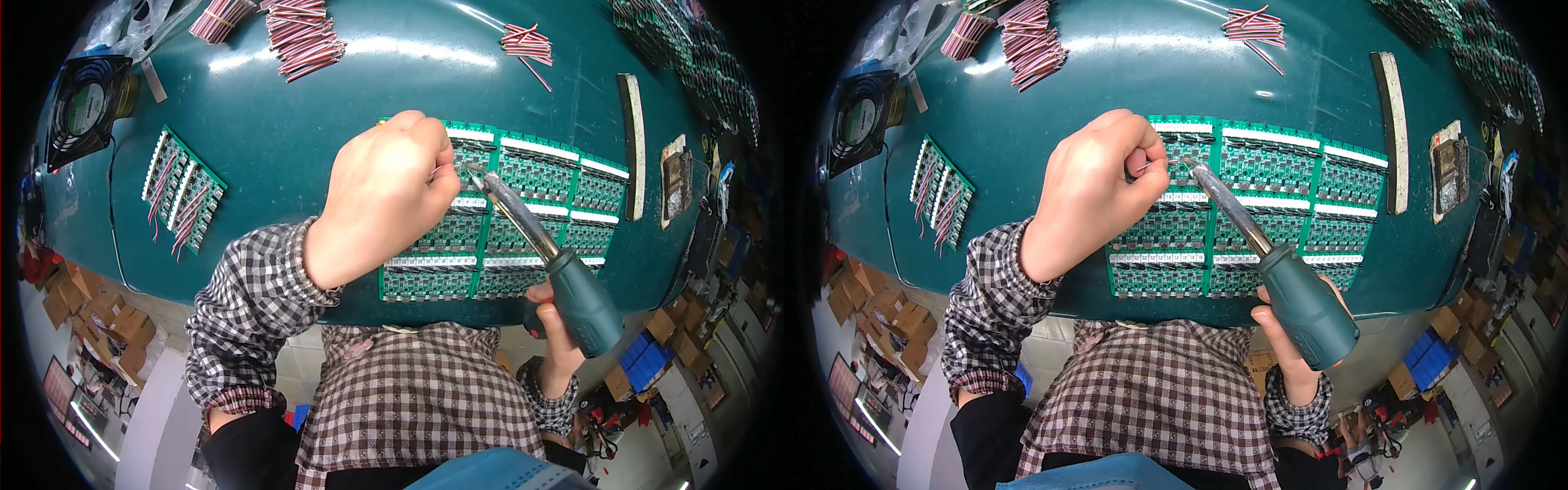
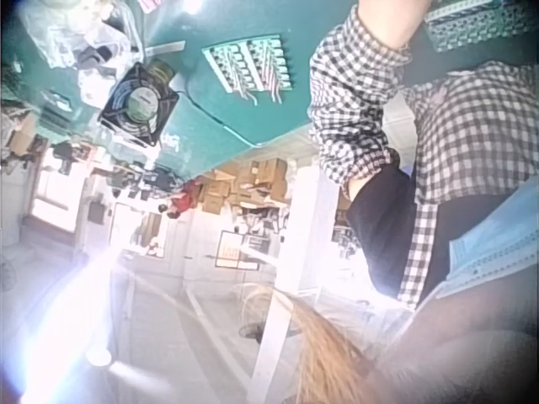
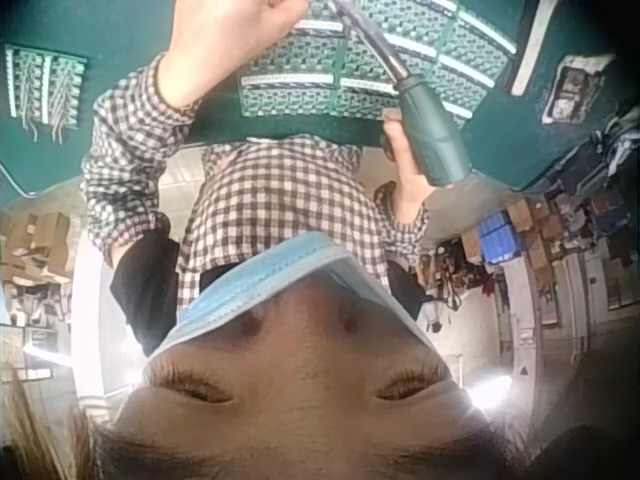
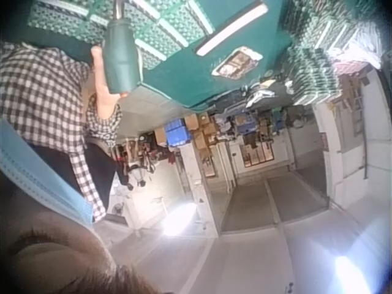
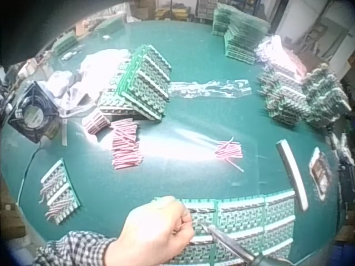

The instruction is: The person solders wires to circuit boards by positioning the wires onto contact points by hand and soldering them using a soldering gun.

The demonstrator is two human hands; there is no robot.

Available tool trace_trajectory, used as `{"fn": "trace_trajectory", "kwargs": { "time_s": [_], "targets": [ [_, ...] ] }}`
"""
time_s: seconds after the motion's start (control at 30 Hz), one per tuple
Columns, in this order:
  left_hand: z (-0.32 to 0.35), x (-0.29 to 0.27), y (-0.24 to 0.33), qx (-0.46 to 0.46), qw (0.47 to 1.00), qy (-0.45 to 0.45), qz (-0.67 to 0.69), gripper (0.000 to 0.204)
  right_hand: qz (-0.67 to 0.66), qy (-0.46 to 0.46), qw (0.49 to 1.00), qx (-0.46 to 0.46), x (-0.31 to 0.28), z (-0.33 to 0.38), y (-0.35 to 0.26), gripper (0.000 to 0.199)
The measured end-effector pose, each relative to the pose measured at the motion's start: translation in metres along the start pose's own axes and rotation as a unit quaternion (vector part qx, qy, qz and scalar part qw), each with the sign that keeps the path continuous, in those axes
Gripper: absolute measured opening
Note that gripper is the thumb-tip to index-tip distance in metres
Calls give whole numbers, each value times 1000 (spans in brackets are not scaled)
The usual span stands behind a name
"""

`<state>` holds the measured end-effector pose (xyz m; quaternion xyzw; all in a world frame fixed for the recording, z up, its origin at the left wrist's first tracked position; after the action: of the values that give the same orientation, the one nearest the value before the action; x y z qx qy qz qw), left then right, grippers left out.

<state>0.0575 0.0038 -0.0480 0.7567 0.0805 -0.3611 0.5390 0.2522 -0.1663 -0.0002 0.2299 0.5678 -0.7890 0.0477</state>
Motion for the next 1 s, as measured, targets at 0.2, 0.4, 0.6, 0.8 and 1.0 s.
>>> {"fn": "trace_trajectory", "kwargs": {
  "time_s": [0.2,0.4,0.6,0.8,1.0],
  "targets": [
    [-3,3,2,7,1000,0,9,9,-81,36,995,47,-4,1,-7,41],
    [-1,-1,7,-4,999,-38,-1,10,-233,230,944,36,-40,12,5,38],
    [10,-7,-3,-83,995,-52,7,6,-116,498,842,-170,-108,45,2,33],
    [0,-2,11,-84,995,-62,8,5,12,508,860,-41,-140,-8,57,22],
    [5,-11,9,-110,990,-84,3,4,-139,460,876,-48,-118,15,31,29]
  ]
}}
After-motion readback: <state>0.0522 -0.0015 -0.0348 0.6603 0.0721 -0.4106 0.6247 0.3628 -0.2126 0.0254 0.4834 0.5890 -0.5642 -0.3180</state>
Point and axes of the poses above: each hand's wrist, its own z-axis away from the middle knuckle, its own x-axis out of the palm, y = z × x, the point moved 2 cm from there along -z, towards the middle knuckle, and after that the axes turned 3 degrees about x, right-handed, at the moved point
